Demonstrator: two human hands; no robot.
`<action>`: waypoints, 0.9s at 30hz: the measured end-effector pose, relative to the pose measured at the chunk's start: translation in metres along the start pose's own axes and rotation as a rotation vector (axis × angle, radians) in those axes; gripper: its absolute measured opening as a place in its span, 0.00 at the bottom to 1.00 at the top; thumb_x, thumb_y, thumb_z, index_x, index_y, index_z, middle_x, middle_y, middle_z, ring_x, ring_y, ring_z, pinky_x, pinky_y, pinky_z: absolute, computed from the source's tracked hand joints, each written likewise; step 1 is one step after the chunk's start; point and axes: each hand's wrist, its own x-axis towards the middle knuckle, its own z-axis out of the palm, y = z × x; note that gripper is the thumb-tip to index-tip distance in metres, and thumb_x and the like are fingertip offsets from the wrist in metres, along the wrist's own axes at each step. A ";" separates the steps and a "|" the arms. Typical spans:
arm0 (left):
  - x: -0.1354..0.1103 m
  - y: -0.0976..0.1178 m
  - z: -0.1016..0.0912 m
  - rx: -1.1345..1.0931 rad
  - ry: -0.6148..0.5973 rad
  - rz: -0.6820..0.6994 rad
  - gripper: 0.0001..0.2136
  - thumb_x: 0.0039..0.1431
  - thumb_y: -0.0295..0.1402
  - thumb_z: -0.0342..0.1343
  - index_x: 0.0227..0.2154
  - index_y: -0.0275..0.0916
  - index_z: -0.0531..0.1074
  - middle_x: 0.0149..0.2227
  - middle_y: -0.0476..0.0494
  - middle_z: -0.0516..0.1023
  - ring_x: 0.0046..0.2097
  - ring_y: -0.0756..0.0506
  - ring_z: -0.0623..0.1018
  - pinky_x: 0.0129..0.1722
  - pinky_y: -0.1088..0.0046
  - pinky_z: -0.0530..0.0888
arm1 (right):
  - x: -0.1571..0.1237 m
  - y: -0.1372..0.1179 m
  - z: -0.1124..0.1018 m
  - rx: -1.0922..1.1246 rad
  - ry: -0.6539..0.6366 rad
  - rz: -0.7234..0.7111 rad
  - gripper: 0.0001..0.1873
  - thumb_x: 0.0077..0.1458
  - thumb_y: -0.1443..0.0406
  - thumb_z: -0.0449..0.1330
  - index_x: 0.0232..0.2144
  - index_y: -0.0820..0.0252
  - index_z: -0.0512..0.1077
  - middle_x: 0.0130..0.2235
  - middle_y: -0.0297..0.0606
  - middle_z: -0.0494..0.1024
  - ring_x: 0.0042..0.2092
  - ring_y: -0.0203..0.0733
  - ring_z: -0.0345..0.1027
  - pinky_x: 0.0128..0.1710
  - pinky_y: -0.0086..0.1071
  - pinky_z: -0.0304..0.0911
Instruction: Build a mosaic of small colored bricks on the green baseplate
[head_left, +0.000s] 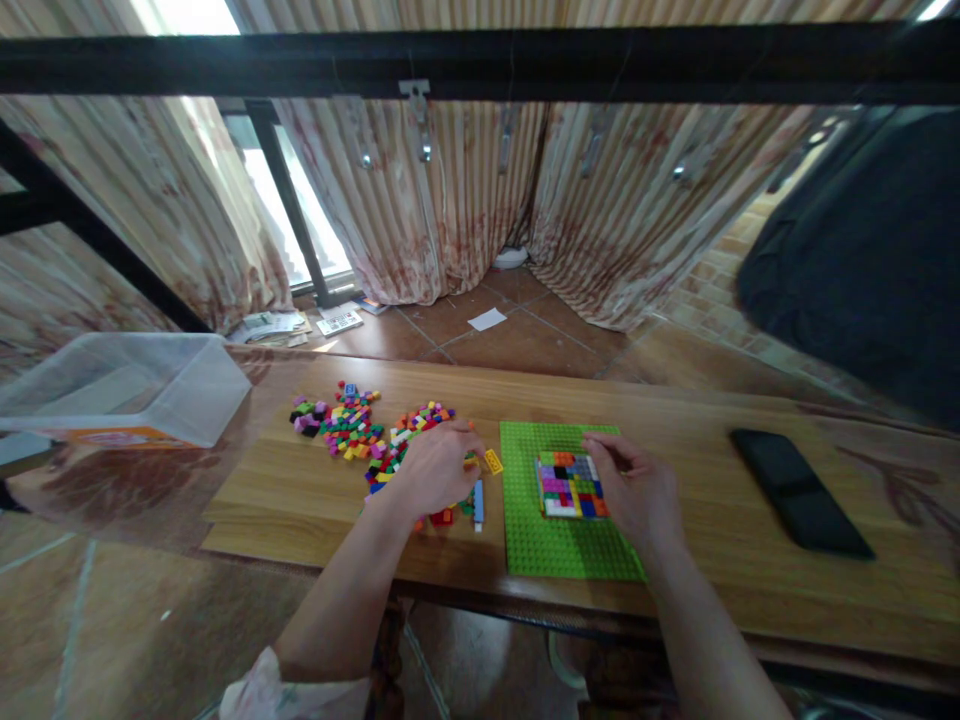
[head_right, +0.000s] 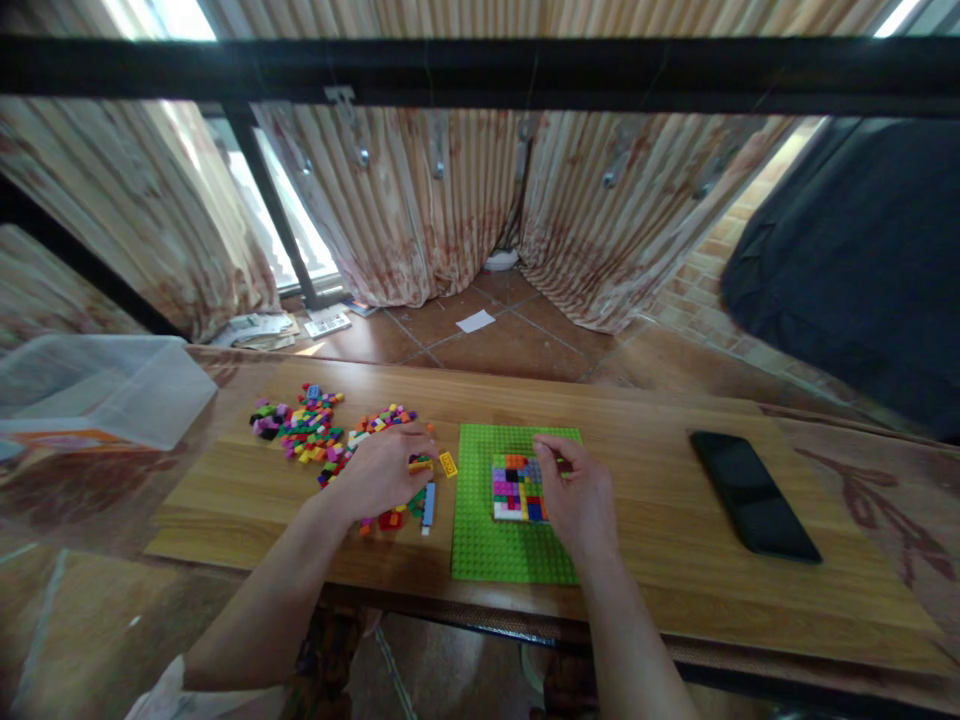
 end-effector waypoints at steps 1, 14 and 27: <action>0.001 0.002 0.001 0.015 0.014 0.007 0.07 0.52 0.28 0.54 0.32 0.42 0.76 0.38 0.47 0.76 0.40 0.45 0.75 0.41 0.69 0.71 | 0.000 -0.001 0.000 -0.001 0.003 0.000 0.17 0.55 0.55 0.56 0.35 0.59 0.78 0.36 0.41 0.81 0.35 0.43 0.74 0.37 0.36 0.68; 0.015 0.013 0.014 0.069 0.032 0.018 0.07 0.53 0.29 0.54 0.34 0.39 0.75 0.36 0.43 0.76 0.42 0.42 0.73 0.45 0.65 0.70 | 0.001 -0.003 -0.005 0.017 0.042 -0.004 0.17 0.55 0.55 0.56 0.35 0.60 0.78 0.36 0.42 0.82 0.35 0.44 0.74 0.38 0.36 0.68; 0.019 0.046 0.004 -1.435 0.009 -0.261 0.15 0.50 0.36 0.61 0.41 0.36 0.75 0.34 0.47 0.76 0.33 0.52 0.72 0.32 0.77 0.67 | -0.011 -0.029 0.001 0.226 -0.106 -0.262 0.13 0.53 0.62 0.61 0.43 0.50 0.75 0.44 0.36 0.78 0.46 0.42 0.70 0.48 0.38 0.65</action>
